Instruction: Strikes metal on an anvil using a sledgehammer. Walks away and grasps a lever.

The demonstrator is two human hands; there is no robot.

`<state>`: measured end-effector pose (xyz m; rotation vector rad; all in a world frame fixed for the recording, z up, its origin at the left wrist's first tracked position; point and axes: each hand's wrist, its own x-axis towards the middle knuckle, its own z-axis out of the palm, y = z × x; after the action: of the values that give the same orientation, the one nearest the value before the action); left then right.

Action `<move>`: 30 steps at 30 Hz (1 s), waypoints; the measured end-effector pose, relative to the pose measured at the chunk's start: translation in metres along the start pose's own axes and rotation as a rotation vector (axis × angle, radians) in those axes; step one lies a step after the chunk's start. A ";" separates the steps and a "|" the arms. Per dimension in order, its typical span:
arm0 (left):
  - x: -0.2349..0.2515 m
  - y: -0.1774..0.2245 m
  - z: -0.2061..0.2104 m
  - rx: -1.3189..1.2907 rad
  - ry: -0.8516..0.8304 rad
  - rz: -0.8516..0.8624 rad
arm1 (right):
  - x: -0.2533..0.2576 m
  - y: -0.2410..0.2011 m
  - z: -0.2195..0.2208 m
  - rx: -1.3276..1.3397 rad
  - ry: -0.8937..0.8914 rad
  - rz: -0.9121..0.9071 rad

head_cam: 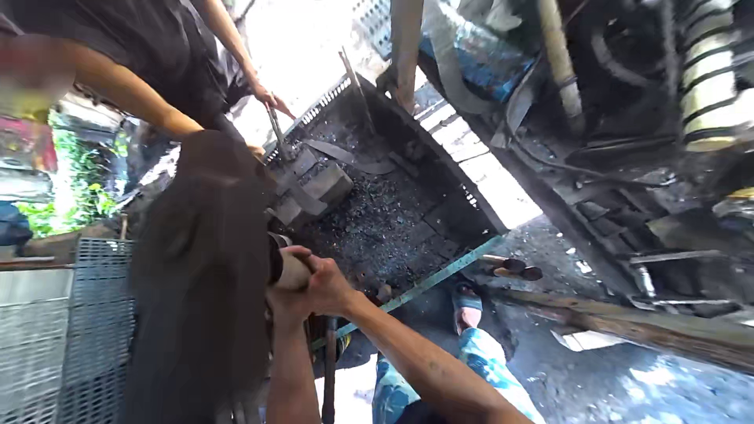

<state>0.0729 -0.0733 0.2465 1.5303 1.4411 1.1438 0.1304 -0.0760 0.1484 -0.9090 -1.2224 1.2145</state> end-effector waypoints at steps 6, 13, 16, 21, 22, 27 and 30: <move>0.067 0.054 -0.039 -0.167 -0.353 0.636 | 0.087 -0.076 -0.003 -0.147 -0.008 -0.429; 0.040 -0.267 0.053 -0.326 -0.046 -0.389 | -0.006 0.182 -0.032 -0.293 -0.143 0.683; 0.030 -0.219 0.026 -0.469 -0.021 -0.151 | 0.000 0.126 -0.030 -0.456 -0.244 0.545; 0.016 -0.022 -0.051 -0.391 -0.208 0.415 | 0.021 -0.029 0.011 -0.344 -0.147 -0.094; 0.021 0.004 -0.060 -0.347 -0.240 0.506 | 0.034 -0.051 0.015 -0.307 -0.124 -0.204; 0.081 -0.006 -0.052 -0.284 -0.251 0.595 | 0.103 -0.040 0.004 -0.322 -0.042 -0.390; 0.066 -0.165 0.011 -0.229 -0.102 0.194 | 0.049 0.108 -0.018 -0.375 -0.097 0.193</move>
<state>0.0249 0.0105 0.0965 1.5654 1.0721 1.2774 0.1250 -0.0073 0.0499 -1.2800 -1.4981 1.2111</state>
